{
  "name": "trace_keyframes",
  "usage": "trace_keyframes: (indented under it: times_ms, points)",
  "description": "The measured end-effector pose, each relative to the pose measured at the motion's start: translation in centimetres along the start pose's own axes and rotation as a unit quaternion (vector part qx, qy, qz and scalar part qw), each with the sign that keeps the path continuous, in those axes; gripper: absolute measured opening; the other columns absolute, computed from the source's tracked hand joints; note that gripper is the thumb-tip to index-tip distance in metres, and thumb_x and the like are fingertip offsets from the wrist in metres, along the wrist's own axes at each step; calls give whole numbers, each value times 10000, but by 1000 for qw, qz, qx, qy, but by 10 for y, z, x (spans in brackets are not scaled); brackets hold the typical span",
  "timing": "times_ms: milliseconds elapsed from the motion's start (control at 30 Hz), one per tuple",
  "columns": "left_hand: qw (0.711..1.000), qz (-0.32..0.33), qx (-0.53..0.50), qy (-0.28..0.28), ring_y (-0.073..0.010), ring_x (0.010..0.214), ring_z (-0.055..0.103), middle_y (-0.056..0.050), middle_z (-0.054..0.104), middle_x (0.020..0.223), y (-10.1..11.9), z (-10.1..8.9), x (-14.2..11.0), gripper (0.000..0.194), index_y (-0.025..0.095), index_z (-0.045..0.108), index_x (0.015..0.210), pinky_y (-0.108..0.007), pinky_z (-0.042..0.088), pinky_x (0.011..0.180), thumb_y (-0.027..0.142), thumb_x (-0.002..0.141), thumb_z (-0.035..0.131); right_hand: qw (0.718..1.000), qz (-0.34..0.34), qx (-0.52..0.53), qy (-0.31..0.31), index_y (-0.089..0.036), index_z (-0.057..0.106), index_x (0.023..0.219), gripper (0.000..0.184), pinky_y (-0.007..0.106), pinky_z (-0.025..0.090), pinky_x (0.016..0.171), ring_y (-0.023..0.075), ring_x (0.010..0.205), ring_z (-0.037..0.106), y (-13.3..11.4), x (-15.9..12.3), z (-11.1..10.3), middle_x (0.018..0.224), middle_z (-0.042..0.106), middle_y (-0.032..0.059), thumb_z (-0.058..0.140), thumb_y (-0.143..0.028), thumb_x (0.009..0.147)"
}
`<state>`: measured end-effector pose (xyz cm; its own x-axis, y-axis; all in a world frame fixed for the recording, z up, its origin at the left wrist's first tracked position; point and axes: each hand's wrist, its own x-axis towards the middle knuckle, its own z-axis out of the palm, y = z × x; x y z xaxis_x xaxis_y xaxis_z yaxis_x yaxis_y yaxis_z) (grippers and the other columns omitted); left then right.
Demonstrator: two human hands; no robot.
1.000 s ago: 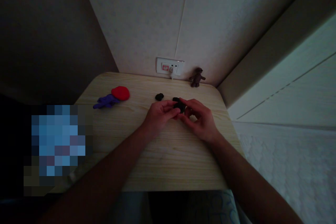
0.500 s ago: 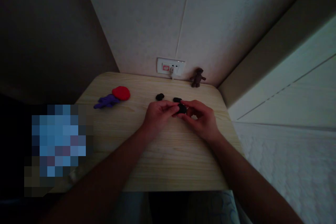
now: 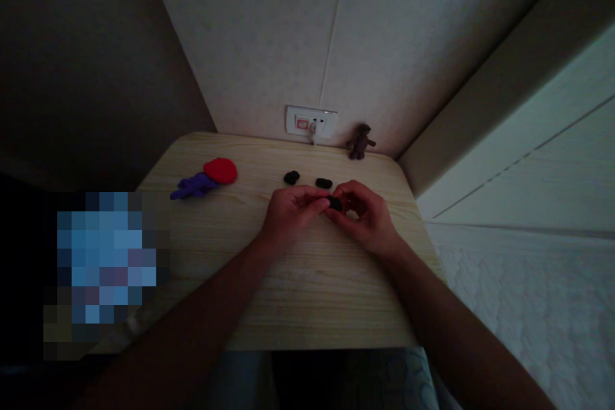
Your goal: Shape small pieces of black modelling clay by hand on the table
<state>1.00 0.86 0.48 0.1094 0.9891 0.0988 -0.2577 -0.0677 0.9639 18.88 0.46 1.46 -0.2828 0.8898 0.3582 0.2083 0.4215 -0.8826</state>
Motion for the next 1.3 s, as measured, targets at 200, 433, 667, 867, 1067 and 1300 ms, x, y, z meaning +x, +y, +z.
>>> trace_keyframes:
  times_ms: [200, 433, 667, 867, 1067, 1300]
  points:
    - [999, 16, 43, -3, -213, 848, 746, -69, 807, 896, 0, 0, 0, 160, 192, 808, 869, -379, 586, 864, 258, 725, 831, 1000, -8, -17, 7, -226, 647, 982, 174, 288, 563, 672, 153, 777, 649, 0, -1, -2, 926, 662, 41, 694, -382, 918]
    - [998, 26, 53, 4, -206, 852, 737, -67, 799, 895, -1, -1, 0, 157, 184, 799, 875, -362, 578, 862, 280, 751, 815, 999, -27, -43, 12, -223, 686, 987, 127, 316, 588, 712, 167, 783, 676, 4, -1, -2, 923, 693, 52, 702, -326, 914]
    - [1000, 9, 15, -2, -213, 926, 743, -93, 796, 992, 2, 2, 1, 283, 157, 769, 969, -369, 578, 903, 287, 729, 845, 996, 4, 11, 92, -217, 706, 1008, 211, 299, 598, 681, 146, 715, 680, 1, -2, 3, 892, 729, 40, 746, -385, 887]
    - [999, 19, 30, 7, -196, 814, 737, -67, 797, 894, -1, -1, 0, 174, 179, 791, 887, -362, 590, 838, 286, 754, 819, 998, -21, -13, 59, -214, 765, 926, 137, 311, 597, 690, 165, 760, 709, 3, -2, 1, 863, 739, 53, 749, -345, 890]
    - [998, 34, 61, 6, -208, 852, 742, -67, 802, 912, -2, -1, 0, 149, 192, 802, 896, -368, 591, 854, 278, 776, 797, 997, 8, -11, 70, -220, 777, 911, 183, 329, 607, 707, 180, 768, 724, 6, -1, 1, 865, 766, 57, 788, -391, 849]
    - [998, 37, 43, -28, -209, 942, 754, -87, 803, 1040, -4, 2, 0, 263, 182, 787, 1037, -362, 591, 909, 256, 785, 799, 993, 46, 30, 106, -227, 809, 938, 201, 304, 588, 669, 160, 714, 705, 9, 0, 2, 854, 788, 48, 821, -388, 817]
